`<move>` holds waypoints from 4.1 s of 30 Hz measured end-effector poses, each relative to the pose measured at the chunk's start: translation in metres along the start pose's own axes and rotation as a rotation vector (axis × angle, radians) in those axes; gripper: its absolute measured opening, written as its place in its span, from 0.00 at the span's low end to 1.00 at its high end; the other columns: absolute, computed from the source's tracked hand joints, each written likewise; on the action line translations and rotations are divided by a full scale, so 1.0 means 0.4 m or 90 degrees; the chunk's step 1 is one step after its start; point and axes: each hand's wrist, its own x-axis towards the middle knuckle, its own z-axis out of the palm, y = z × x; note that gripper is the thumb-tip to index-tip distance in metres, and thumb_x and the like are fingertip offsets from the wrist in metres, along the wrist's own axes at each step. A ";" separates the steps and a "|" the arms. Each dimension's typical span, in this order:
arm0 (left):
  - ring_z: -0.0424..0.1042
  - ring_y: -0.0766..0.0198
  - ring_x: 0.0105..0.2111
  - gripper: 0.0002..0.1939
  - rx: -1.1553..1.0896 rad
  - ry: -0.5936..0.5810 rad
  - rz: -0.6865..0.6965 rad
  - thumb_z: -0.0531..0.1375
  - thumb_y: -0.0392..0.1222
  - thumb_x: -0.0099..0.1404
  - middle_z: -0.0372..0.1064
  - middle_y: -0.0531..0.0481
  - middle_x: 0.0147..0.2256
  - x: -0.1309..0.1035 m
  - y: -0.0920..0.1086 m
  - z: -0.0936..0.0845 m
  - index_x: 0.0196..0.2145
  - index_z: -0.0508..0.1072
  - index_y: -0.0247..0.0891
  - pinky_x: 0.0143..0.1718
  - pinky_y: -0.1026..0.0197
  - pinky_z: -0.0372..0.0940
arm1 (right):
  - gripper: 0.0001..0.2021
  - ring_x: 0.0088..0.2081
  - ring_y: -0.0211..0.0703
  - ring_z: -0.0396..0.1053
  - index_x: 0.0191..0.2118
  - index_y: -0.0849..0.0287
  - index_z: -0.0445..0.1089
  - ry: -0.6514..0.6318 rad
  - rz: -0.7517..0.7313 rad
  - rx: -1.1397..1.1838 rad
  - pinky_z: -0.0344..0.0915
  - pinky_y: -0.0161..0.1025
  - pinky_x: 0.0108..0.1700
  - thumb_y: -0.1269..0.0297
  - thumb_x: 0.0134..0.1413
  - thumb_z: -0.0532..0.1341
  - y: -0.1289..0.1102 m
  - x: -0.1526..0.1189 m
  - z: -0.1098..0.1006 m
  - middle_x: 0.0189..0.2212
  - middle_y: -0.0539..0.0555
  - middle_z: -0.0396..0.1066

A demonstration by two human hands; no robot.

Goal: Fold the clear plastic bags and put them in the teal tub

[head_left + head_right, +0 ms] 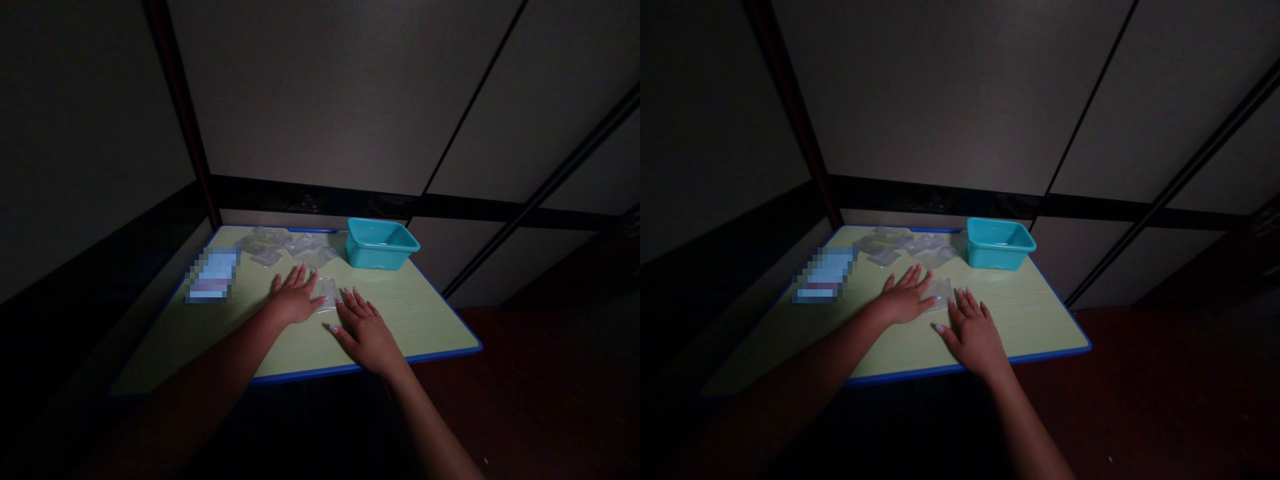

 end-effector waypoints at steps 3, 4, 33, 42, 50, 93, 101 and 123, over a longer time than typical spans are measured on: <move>0.25 0.53 0.64 0.39 -0.005 -0.031 -0.008 0.42 0.64 0.63 0.23 0.43 0.65 -0.002 0.003 -0.006 0.65 0.36 0.44 0.58 0.35 0.33 | 0.29 0.66 0.50 0.34 0.62 0.59 0.54 -0.007 -0.001 -0.005 0.41 0.54 0.62 0.48 0.59 0.48 0.000 0.001 0.000 0.65 0.58 0.42; 0.25 0.53 0.64 0.39 -0.008 -0.038 -0.011 0.42 0.64 0.63 0.23 0.43 0.65 -0.003 0.004 -0.008 0.65 0.36 0.44 0.57 0.35 0.33 | 0.29 0.66 0.50 0.34 0.62 0.59 0.54 -0.009 -0.001 -0.005 0.41 0.54 0.62 0.48 0.59 0.48 0.000 0.001 0.000 0.65 0.58 0.42; 0.28 0.55 0.65 0.38 -0.011 0.036 0.043 0.40 0.62 0.64 0.26 0.43 0.65 0.021 0.004 0.026 0.65 0.38 0.40 0.59 0.37 0.35 | 0.31 0.65 0.51 0.37 0.62 0.60 0.53 0.037 -0.006 0.059 0.42 0.55 0.62 0.50 0.57 0.52 0.018 0.006 0.023 0.64 0.60 0.44; 0.27 0.54 0.64 0.39 -0.023 0.030 0.043 0.40 0.63 0.64 0.24 0.44 0.65 0.022 0.005 0.026 0.65 0.37 0.39 0.58 0.37 0.35 | 0.15 0.41 0.45 0.70 0.47 0.60 0.66 0.112 0.217 0.521 0.66 0.47 0.46 0.64 0.55 0.54 0.081 0.143 -0.056 0.45 0.60 0.70; 0.27 0.55 0.64 0.39 -0.019 0.020 0.040 0.39 0.63 0.64 0.24 0.44 0.65 0.021 0.003 0.023 0.65 0.38 0.39 0.58 0.37 0.35 | 0.09 0.24 0.44 0.71 0.43 0.62 0.61 -0.058 0.418 0.750 0.69 0.40 0.25 0.67 0.57 0.52 0.108 0.282 -0.092 0.25 0.55 0.69; 0.26 0.51 0.64 0.39 0.012 0.009 0.039 0.38 0.65 0.64 0.23 0.41 0.65 0.028 -0.005 0.028 0.65 0.35 0.41 0.58 0.38 0.38 | 0.08 0.19 0.37 0.67 0.35 0.62 0.65 -0.136 0.397 0.837 0.68 0.33 0.21 0.62 0.59 0.55 0.079 0.257 -0.058 0.19 0.50 0.68; 0.27 0.52 0.64 0.39 0.012 0.018 0.039 0.38 0.64 0.65 0.24 0.41 0.65 0.025 -0.002 0.027 0.65 0.36 0.39 0.58 0.38 0.38 | 0.10 0.16 0.33 0.63 0.21 0.64 0.66 -0.109 0.310 0.719 0.65 0.30 0.19 0.72 0.52 0.57 0.072 0.251 -0.038 0.14 0.49 0.66; 0.27 0.53 0.64 0.38 0.017 0.033 0.033 0.38 0.63 0.65 0.26 0.42 0.65 0.020 0.000 0.028 0.65 0.37 0.39 0.59 0.40 0.37 | 0.17 0.33 0.43 0.71 0.33 0.61 0.73 0.038 0.197 0.072 0.58 0.34 0.31 0.55 0.57 0.52 0.024 0.263 0.003 0.33 0.61 0.75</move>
